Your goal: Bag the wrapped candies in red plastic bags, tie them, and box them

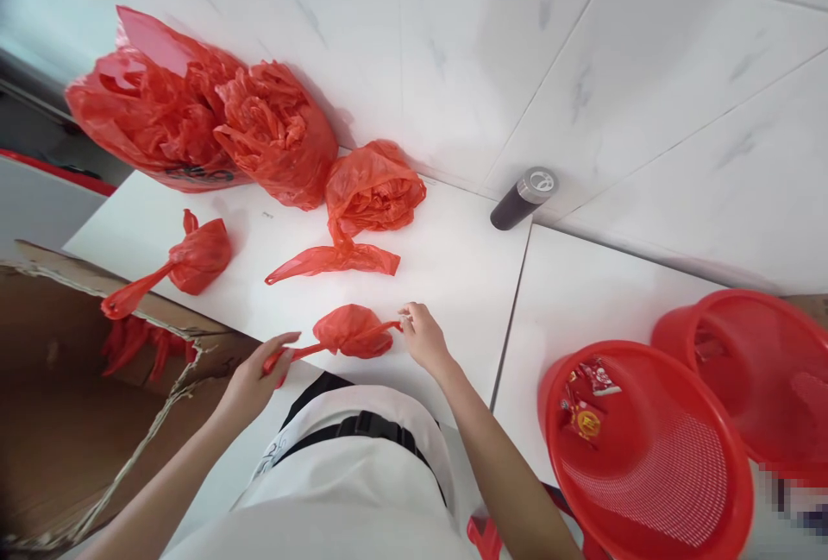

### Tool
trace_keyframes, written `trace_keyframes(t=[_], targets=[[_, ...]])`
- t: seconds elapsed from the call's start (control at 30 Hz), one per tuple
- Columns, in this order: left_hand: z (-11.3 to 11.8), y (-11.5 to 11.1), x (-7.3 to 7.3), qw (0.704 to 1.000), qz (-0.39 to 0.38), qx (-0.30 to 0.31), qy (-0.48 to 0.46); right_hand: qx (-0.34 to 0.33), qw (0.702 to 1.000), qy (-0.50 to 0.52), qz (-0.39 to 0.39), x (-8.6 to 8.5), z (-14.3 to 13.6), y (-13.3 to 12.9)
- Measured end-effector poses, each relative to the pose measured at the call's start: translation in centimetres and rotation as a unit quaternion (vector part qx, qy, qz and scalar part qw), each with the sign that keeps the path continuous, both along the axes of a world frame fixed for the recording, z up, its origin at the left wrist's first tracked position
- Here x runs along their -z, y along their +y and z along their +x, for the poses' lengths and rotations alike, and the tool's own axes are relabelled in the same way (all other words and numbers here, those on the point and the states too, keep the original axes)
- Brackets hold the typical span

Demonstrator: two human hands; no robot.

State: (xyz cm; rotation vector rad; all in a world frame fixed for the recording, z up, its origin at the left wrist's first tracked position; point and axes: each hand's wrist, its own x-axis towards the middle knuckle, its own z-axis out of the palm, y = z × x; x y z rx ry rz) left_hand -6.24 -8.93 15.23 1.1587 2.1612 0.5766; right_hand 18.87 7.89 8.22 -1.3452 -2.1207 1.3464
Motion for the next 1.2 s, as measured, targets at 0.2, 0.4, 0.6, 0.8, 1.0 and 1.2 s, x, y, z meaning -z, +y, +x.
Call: trace_keyframes(t=[0.2,0.4,0.6,0.8,1.0,1.2], targets=[[2.6,2.5,2.0,0.949,0.076,0.252,0.172,-0.039,0.985,-0.059,0.155,0.5,-5.6,4.0],[0.7,5.3,6.1,0.964,-0.081,0.233,0.101,-0.124,0.955,-0.203,0.178,4.5,-9.8,6.4],[-11.5,4.5,5.0,0.983,-0.105,0.012,0.149,-0.06,0.963,-0.18,0.191,6.3,-4.3,5.4],[-17.5,7.0,1.4,0.957,-0.056,-0.16,0.233,0.049,0.963,-0.109,0.24,4.8,-0.5,1.8],[-9.3,11.1,-1.5,0.986,0.053,-0.086,-0.132,0.107,0.935,-0.031,0.336,3.1,-0.7,-1.3],[-1.6,11.9,-4.0,0.946,-0.02,0.065,-0.316,0.094,0.927,-0.081,0.353,2.4,1.0,-2.5]])
